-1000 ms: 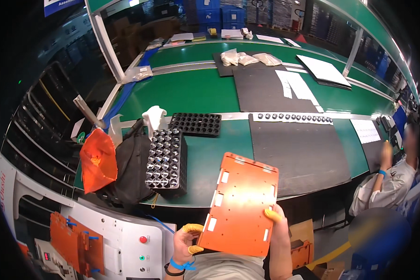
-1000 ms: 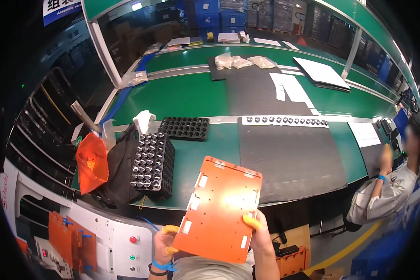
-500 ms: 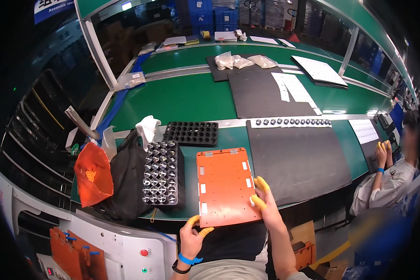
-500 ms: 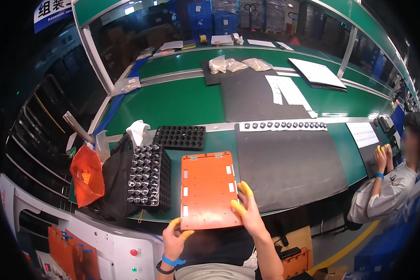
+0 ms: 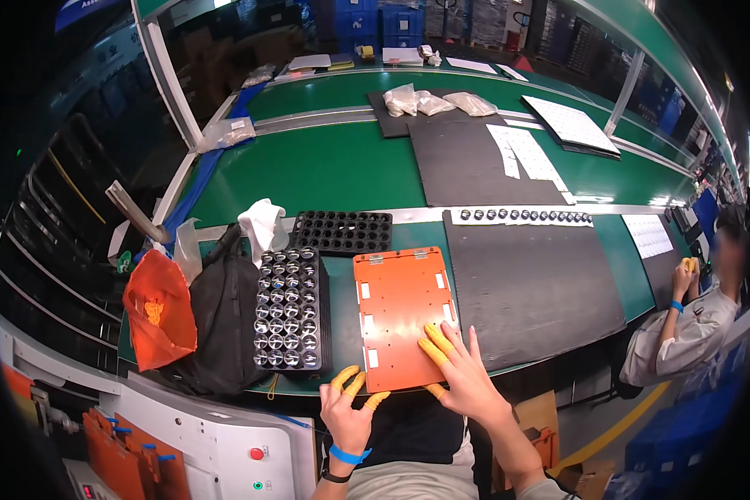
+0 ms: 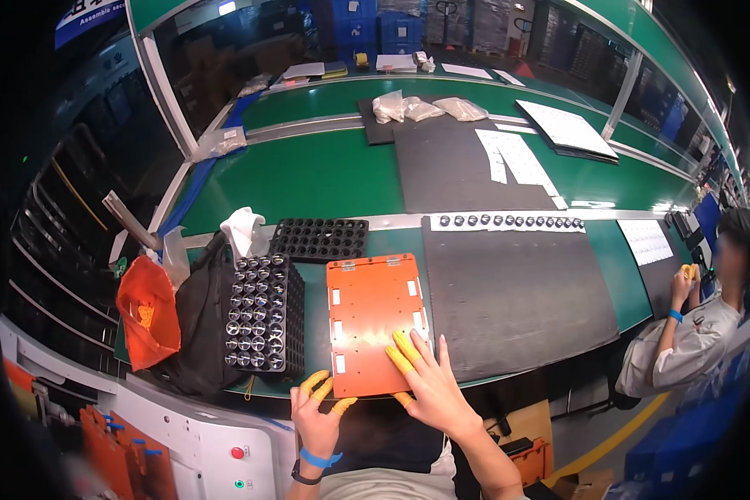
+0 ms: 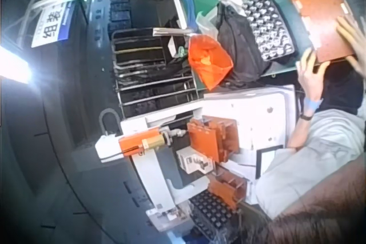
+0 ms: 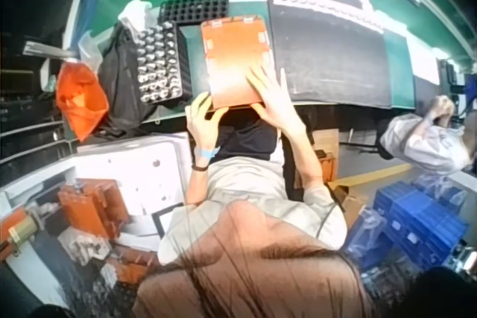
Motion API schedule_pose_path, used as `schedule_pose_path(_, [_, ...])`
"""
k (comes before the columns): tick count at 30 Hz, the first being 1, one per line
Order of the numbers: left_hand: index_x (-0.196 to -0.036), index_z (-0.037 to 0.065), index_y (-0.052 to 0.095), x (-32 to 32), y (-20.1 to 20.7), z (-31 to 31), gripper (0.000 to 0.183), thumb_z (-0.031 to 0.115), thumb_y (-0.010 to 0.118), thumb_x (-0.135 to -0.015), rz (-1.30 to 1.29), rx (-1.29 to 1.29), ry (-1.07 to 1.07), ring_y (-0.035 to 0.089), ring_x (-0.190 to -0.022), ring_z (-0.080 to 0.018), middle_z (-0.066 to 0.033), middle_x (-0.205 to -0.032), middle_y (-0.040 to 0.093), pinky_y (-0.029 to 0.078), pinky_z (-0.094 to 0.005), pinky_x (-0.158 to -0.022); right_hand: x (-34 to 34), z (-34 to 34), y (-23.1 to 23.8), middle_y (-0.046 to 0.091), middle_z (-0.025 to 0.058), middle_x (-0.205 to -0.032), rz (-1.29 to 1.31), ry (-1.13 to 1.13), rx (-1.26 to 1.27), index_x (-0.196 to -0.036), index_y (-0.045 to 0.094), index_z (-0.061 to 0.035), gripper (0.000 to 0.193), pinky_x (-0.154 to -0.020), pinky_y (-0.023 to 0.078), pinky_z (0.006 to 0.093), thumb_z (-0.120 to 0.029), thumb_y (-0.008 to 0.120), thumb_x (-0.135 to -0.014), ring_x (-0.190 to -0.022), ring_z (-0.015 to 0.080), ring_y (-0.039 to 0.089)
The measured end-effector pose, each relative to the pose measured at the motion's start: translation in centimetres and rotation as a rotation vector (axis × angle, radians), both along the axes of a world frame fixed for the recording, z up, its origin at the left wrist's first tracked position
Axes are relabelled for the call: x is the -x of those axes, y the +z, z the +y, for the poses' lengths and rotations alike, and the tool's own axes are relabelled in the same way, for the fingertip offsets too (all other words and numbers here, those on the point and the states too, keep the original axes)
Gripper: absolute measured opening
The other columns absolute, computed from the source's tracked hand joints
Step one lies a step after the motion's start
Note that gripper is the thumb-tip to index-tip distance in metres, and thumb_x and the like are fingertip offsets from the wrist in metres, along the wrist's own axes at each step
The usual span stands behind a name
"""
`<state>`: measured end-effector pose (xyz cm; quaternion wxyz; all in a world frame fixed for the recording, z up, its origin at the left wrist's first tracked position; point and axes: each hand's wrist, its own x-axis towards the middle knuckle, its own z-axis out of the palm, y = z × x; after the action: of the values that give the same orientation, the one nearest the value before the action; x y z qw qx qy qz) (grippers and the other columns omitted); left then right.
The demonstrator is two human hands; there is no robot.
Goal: The person places small square components onto an orange fixture, peels protective films, and aligns them into designated slots. They then load the fixture into a press machine and later continue placing components onto a black mat. The task involves repetitive manual assembly of electronic parts.
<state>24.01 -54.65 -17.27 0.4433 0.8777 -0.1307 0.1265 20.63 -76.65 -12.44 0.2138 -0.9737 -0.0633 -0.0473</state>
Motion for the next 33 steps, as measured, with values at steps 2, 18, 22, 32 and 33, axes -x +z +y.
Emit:
schedule_pose_path(2, [-0.106,0.002,0.076,0.3,-0.5,-0.2,0.047,0.018,0.090,-0.064,0.022,0.018,0.029,0.057,-0.098,-0.0312,-0.0101,-0.109,0.069,0.049,-0.0416,-0.086,-0.1,-0.1,-0.9,0.042,0.0134,-0.154,-0.052,0.003,0.009,-0.143,0.052,-0.0091,0.071,-0.118,0.014,0.0672,-0.023,0.079,-0.080,-0.149,0.0315,0.032])
schedule_pose_path(18, [-0.105,0.001,0.074,0.4,-1.2,-0.5,0.047,0.017,0.091,-0.064,-0.051,0.043,0.035,0.056,-0.097,-0.0308,-0.0104,-0.111,0.068,0.050,-0.0405,-0.085,-15.6,-5.6,6.4,0.067,0.0014,-0.085,-0.494,-0.219,-1.187,-0.114,0.067,-0.0009,0.028,-0.064,0.053,0.0272,-0.019,0.073,-0.093,-0.067,0.0093,0.060])
schedule_pose_path(22, [-0.105,0.000,0.074,0.4,-1.3,-0.2,0.047,0.019,0.091,-0.065,-0.043,0.047,0.049,0.056,-0.097,-0.0309,-0.0103,-0.111,0.069,0.050,-0.0406,-0.085,-22.7,-6.7,2.3,0.070,0.0023,-0.092,-0.282,-0.456,-1.189,-0.107,0.069,0.0002,0.021,-0.068,0.048,0.0237,-0.018,0.067,-0.098,-0.078,0.0070,0.061])
schedule_pose_path(32, [-0.104,0.001,0.074,0.3,-1.8,-0.4,0.047,0.025,0.090,-0.067,-0.080,0.021,0.052,0.056,-0.099,-0.0321,-0.0101,-0.111,0.068,0.050,-0.0420,-0.086,-21.8,-7.9,-1.3,0.070,0.0255,-0.106,-0.165,-0.515,-0.634,-0.117,0.064,0.0074,0.045,-0.089,0.051,0.0416,-0.031,0.068,-0.095,-0.100,0.0342,0.069])
schedule_pose_path(33, [-0.105,0.001,0.073,0.3,-1.8,-0.1,0.048,0.026,0.090,-0.068,-0.081,0.017,0.063,0.057,-0.099,-0.0324,-0.0102,-0.111,0.068,0.050,-0.0422,-0.086,-20.3,-6.5,-0.5,0.069,0.0257,-0.107,-0.151,-0.554,-0.475,-0.117,0.063,0.0065,0.045,-0.090,0.051,0.0445,-0.033,0.067,-0.095,-0.100,0.0381,0.067])
